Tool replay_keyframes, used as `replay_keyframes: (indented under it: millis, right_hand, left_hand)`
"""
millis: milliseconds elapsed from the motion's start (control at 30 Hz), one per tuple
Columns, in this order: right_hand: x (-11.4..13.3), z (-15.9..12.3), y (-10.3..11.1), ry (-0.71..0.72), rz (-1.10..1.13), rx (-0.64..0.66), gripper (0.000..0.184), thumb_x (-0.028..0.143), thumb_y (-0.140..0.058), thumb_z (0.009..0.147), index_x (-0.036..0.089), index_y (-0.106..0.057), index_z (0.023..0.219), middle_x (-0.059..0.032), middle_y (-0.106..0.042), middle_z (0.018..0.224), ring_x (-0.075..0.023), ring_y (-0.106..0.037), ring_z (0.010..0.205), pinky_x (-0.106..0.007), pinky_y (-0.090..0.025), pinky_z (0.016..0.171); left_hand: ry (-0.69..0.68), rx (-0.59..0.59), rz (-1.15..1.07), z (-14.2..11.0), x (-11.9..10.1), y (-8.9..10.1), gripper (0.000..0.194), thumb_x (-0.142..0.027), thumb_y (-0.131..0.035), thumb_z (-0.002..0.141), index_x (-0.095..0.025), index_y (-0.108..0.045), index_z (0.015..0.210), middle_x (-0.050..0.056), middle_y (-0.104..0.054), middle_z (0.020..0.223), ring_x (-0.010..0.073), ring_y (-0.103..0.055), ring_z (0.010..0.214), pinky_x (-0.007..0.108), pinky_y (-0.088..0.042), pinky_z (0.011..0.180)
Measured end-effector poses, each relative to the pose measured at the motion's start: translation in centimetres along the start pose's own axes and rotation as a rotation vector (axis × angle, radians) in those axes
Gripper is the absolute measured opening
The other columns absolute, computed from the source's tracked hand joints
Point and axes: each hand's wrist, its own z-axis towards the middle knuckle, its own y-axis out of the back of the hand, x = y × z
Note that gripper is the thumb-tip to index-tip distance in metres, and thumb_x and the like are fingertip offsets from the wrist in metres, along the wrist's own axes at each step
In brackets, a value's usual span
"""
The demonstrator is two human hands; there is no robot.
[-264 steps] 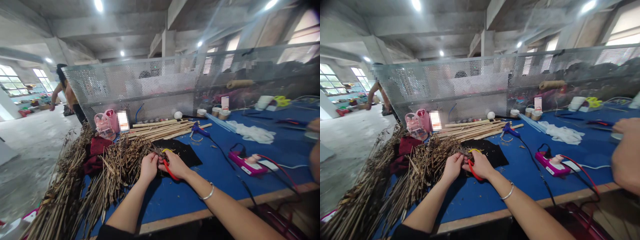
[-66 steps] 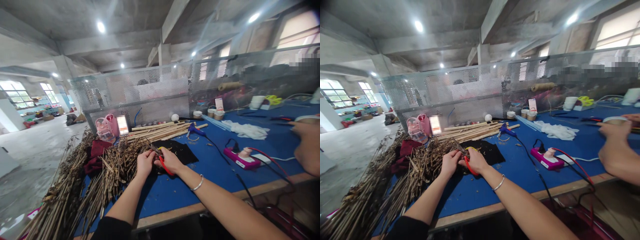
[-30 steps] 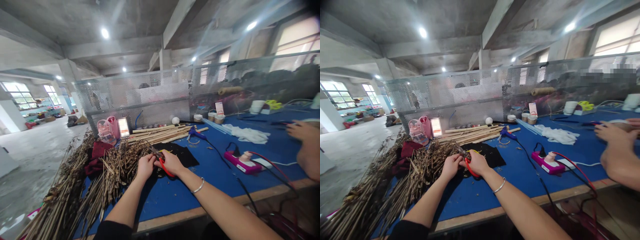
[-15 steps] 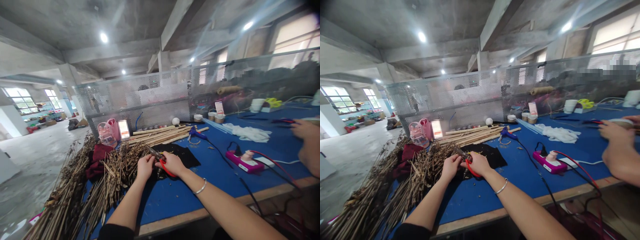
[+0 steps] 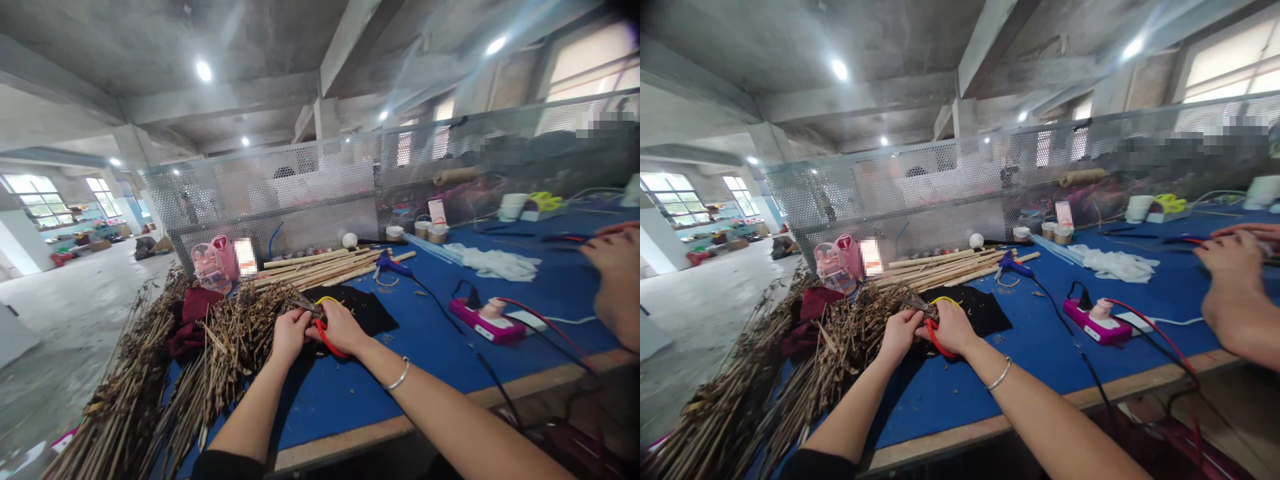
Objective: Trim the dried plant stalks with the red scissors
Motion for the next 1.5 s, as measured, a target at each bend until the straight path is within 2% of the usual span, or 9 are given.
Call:
replay_keyframes:
  millis: [133,333,633,867,1067,1267,1333,1500]
  right_hand:
    - [0.1,0.0,0.0,-0.072,0.04,0.059,0.04,0.052,-0.059,0.068,0.018,-0.047,0.086,-0.0029,-0.058,0.08,-0.0156,-0.054,0.072,-0.024,-0.033,0.059]
    - [0.7,0.0,0.4,-0.165,0.016,0.12,0.041,0.055,-0.059,0.067,0.019,-0.049,0.084,-0.0036,-0.061,0.081,-0.0181,-0.058,0.075,-0.023,-0.031,0.056]
    - [0.2,0.0,0.2,-0.191,-0.015,0.156,0.046,0.063,-0.054,0.066,0.02,-0.052,0.084,-0.0052,-0.063,0.081,-0.0194,-0.06,0.074,-0.024,-0.032,0.054]
    - [0.1,0.0,0.3,-0.194,-0.028,0.153,0.048,0.065,-0.051,0.067,0.02,-0.053,0.084,-0.0057,-0.064,0.08,-0.0202,-0.061,0.074,-0.024,-0.032,0.053]
    - [0.1,0.1,0.5,-0.202,-0.032,0.173,0.047,0.065,-0.049,0.069,0.02,-0.053,0.083,-0.0066,-0.064,0.08,-0.0203,-0.061,0.072,-0.025,-0.033,0.054]
    - [0.4,0.2,0.7,-0.19,-0.107,0.126,0.047,0.062,-0.05,0.07,0.019,-0.05,0.087,-0.0072,-0.063,0.084,-0.0214,-0.06,0.078,-0.025,-0.034,0.059]
    - [0.3,0.2,0.6,-0.18,-0.084,0.113,0.046,0.062,-0.05,0.071,0.019,-0.049,0.089,-0.0066,-0.062,0.087,-0.0206,-0.06,0.079,-0.025,-0.034,0.06]
    - [-0.1,0.3,0.3,-0.114,-0.018,0.085,0.045,0.06,-0.053,0.069,0.019,-0.048,0.088,-0.0048,-0.059,0.088,-0.0174,-0.057,0.077,-0.024,-0.033,0.059]
  left_hand:
    - [-0.014,-0.006,0.009,-0.3,-0.5,0.0,0.029,-0.036,-0.052,0.072,-0.013,-0.066,0.082,0.0,-0.06,0.06,0.0078,-0.045,0.042,0.018,-0.038,0.038]
    - [-0.008,-0.033,0.041,-0.3,-0.4,0.2,0.026,-0.035,-0.052,0.073,-0.013,-0.064,0.076,0.0,-0.059,0.059,0.0079,-0.047,0.044,0.016,-0.037,0.037]
    - [0.018,-0.006,0.039,0.0,-0.1,0.4,0.027,-0.034,-0.052,0.074,-0.015,-0.066,0.088,0.001,-0.062,0.065,0.0082,-0.05,0.048,0.017,-0.039,0.04]
    - [0.033,-0.035,0.049,0.2,0.4,0.5,0.028,-0.036,-0.053,0.073,-0.014,-0.066,0.088,0.001,-0.061,0.062,0.0083,-0.049,0.046,0.018,-0.038,0.039]
    - [0.023,0.001,0.016,0.3,0.5,0.6,0.03,-0.035,-0.053,0.074,-0.015,-0.066,0.093,0.0,-0.058,0.059,0.0075,-0.046,0.045,0.017,-0.036,0.04]
    - [0.02,0.119,0.1,0.0,0.8,-0.1,0.024,-0.028,-0.055,0.07,-0.015,-0.068,0.086,0.0,-0.057,0.052,0.009,-0.047,0.043,0.018,-0.032,0.038]
    - [0.022,0.085,0.086,0.1,0.8,-0.1,0.022,-0.029,-0.056,0.069,-0.014,-0.067,0.081,0.0,-0.056,0.051,0.0088,-0.047,0.042,0.018,-0.032,0.038]
    - [-0.006,-0.105,0.04,0.6,0.4,0.5,0.027,-0.039,-0.058,0.067,-0.013,-0.061,0.074,-0.002,-0.053,0.051,0.0075,-0.044,0.042,0.018,-0.035,0.039]
